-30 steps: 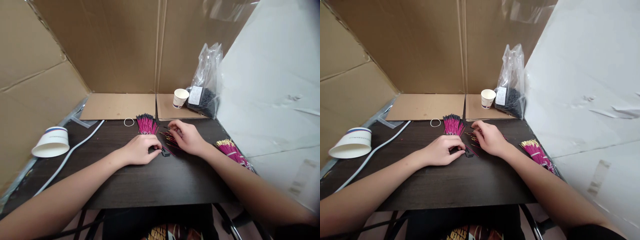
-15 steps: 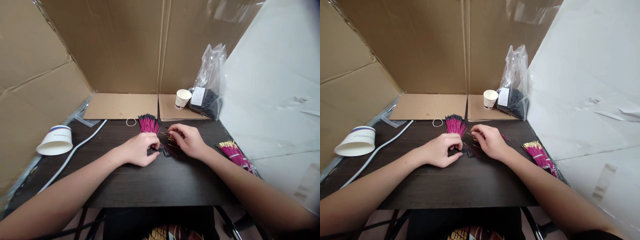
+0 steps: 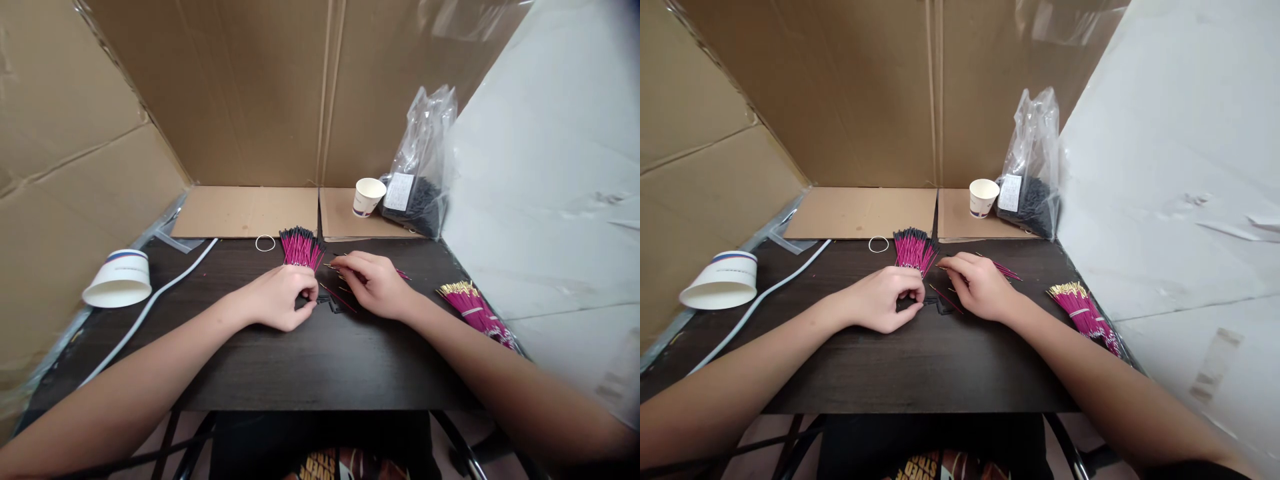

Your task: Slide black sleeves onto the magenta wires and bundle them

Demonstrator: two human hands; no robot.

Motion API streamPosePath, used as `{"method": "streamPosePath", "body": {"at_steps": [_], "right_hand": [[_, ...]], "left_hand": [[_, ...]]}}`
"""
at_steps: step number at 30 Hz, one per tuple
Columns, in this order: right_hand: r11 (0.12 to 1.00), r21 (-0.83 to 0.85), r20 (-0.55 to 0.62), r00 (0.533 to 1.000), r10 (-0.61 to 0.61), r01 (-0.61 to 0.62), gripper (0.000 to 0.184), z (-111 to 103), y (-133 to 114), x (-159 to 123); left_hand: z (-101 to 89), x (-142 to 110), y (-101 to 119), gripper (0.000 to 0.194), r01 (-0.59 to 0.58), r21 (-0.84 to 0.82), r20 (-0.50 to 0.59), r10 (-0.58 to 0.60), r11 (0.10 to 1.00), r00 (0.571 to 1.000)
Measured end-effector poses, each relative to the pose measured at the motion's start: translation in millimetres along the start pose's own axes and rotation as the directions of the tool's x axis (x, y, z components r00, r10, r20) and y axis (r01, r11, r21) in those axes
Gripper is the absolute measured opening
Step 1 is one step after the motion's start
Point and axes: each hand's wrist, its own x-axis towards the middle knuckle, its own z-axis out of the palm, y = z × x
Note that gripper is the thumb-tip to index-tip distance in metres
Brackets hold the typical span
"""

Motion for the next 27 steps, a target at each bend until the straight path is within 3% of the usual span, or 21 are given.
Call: {"method": "streamPosePath", "body": {"at_steps": [8,13,15,18,23,27], "right_hand": [[0.999,0.001,0.029,0.999,0.034,-0.034,0.028,4.1,0.6,-3.1],[0.999,0.018,-0.039,0.999,0.028,-0.027,0.027,0.2,-5.9,0.1],[0.997,0.030,-0.040,0.997,0.067,-0.066,0.026,-1.7,-8.9,1.1],[0.990,0.051,-0.027,0.991,0.131,-0.129,0.026,-3.8,-12.5,1.2],[0.988,0.096,-0.018,0.992,0.126,-0.124,0.021,-5.0,-14.5,-0.8],[0.989,0.101,-0.023,0.994,0.111,-0.108,0.020,-6.1,-14.9,-1.1]], "left_hand": [[2.6,2.1,3.4,0.005,0.047,0.015,0.030,-0.048,0.999,0.998],[5.8,3.0,2.5,0.005,0.009,-0.011,-0.016,-0.009,1.000,1.000],[7.8,4.0,1.9,0.004,0.025,-0.098,-0.093,-0.034,0.995,0.995],[12.1,5.9,1.7,0.005,0.100,-0.296,-0.200,-0.164,0.950,0.966],[18.5,9.6,3.4,0.015,0.142,-0.570,-0.243,-0.331,0.809,0.912],[19.2,11.6,5.0,0.025,0.124,-0.676,-0.266,-0.397,0.727,0.878]]}}
